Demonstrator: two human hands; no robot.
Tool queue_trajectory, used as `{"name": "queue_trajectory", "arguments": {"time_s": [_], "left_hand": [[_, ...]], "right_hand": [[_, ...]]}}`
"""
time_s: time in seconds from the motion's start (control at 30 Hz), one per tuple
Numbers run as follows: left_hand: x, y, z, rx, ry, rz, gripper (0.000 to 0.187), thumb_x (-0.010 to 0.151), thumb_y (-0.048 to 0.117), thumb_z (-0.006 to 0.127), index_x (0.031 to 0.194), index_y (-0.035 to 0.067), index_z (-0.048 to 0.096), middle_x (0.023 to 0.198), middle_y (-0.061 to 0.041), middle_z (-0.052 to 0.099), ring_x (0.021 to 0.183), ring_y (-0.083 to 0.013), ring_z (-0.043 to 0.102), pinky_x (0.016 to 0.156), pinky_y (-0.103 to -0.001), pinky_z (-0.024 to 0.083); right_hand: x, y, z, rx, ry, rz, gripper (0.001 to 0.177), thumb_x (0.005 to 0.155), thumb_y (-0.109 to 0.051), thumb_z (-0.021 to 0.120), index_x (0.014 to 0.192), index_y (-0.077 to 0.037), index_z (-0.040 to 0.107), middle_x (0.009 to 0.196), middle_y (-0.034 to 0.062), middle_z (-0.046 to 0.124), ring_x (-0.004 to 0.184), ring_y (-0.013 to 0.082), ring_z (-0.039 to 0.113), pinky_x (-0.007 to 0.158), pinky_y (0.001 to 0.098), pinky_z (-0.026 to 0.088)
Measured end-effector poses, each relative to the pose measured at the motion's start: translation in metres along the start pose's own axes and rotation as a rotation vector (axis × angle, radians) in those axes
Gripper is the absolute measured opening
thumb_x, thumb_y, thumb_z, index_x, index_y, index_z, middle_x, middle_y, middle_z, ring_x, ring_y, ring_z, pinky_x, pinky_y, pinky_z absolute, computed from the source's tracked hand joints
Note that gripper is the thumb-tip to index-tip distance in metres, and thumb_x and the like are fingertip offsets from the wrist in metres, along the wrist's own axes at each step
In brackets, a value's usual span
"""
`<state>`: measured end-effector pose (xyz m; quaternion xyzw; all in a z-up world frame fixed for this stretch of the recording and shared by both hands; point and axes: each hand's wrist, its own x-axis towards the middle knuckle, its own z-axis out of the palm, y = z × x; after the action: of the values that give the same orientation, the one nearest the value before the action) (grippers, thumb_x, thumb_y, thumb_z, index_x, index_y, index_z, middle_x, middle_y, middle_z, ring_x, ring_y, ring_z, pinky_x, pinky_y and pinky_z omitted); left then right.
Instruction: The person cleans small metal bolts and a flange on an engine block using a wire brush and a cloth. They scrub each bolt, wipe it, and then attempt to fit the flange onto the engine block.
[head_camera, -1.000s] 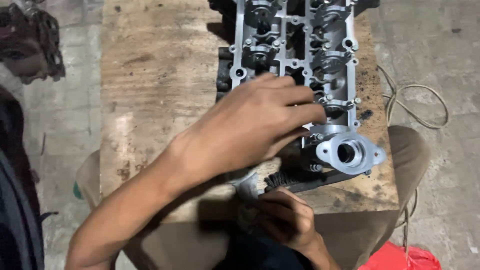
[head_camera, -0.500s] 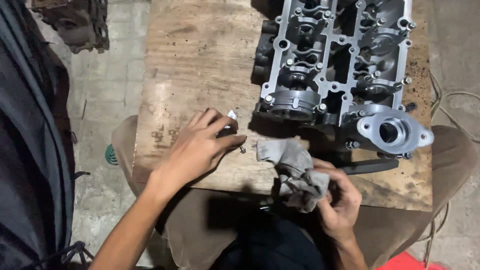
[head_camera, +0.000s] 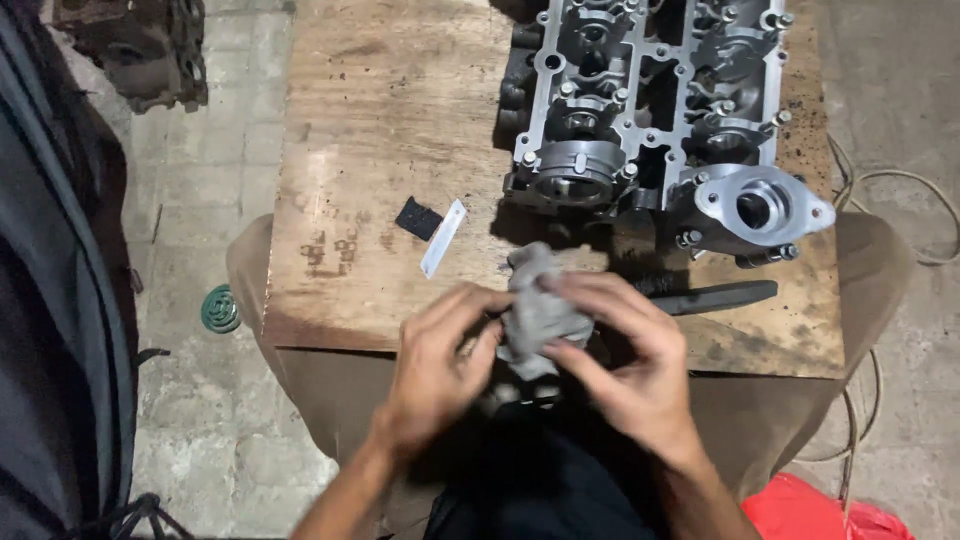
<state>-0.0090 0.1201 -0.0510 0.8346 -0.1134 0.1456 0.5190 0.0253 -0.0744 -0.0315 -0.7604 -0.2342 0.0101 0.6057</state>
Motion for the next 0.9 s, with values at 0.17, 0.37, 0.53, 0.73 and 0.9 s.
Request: {"name": "queue_trajectory", "arguments": {"time_s": [0.17, 0.37, 0.53, 0.73, 0.9], "left_hand": [[-0.002, 0.033, 0.008, -0.131, 0.155, -0.050, 0.019, 0.074, -0.012, 0.056, 0.089, -0.004, 0.064, 0.087, -0.011, 0.068, 0.072, -0.0203, 0.061, 0.067, -0.028, 0.051], [0.000, 0.022, 0.026, -0.373, 0.256, -0.054, 0.009, 0.087, 0.010, 0.068, 0.082, 0.005, 0.073, 0.077, -0.006, 0.072, 0.067, -0.0190, 0.065, 0.066, -0.029, 0.055], [0.019, 0.044, 0.027, 0.046, 0.447, 0.230, 0.016, 0.093, -0.005, 0.063, 0.078, 0.001, 0.067, 0.071, -0.009, 0.067, 0.062, -0.0302, 0.069, 0.063, -0.037, 0.060], [0.011, 0.019, 0.041, -0.318, 0.413, 0.137, 0.054, 0.105, 0.046, 0.051, 0.082, 0.002, 0.072, 0.070, -0.010, 0.066, 0.063, -0.0244, 0.063, 0.066, -0.039, 0.058], [0.005, 0.008, 0.050, -0.622, 0.354, -0.019, 0.027, 0.096, 0.023, 0.071, 0.083, 0.000, 0.074, 0.071, -0.011, 0.067, 0.067, -0.0163, 0.061, 0.067, -0.031, 0.058]], "right_hand": [[0.000, -0.008, 0.002, -0.087, 0.065, -0.042, 0.028, 0.069, 0.004, 0.069, 0.097, 0.004, 0.071, 0.095, 0.0116, 0.073, 0.079, 0.0185, 0.065, 0.071, 0.0266, 0.051], [-0.008, 0.030, -0.009, 0.261, 0.178, 0.156, 0.028, 0.080, -0.010, 0.072, 0.106, 0.000, 0.071, 0.088, 0.0074, 0.072, 0.080, 0.0117, 0.065, 0.074, 0.0258, 0.056], [0.009, -0.013, 0.003, -0.064, 0.088, -0.158, 0.037, 0.080, -0.021, 0.084, 0.108, 0.001, 0.073, 0.106, 0.0190, 0.076, 0.103, 0.0361, 0.075, 0.094, 0.0488, 0.057], [0.002, 0.013, -0.006, 0.111, 0.144, -0.169, 0.013, 0.079, -0.005, 0.081, 0.088, 0.004, 0.076, 0.074, 0.0165, 0.069, 0.066, 0.0280, 0.065, 0.067, 0.0386, 0.056], [0.006, 0.029, -0.014, 0.460, 0.279, 0.083, 0.025, 0.078, 0.003, 0.066, 0.102, 0.007, 0.069, 0.084, 0.0123, 0.070, 0.075, 0.0121, 0.064, 0.062, 0.0243, 0.054]]}}
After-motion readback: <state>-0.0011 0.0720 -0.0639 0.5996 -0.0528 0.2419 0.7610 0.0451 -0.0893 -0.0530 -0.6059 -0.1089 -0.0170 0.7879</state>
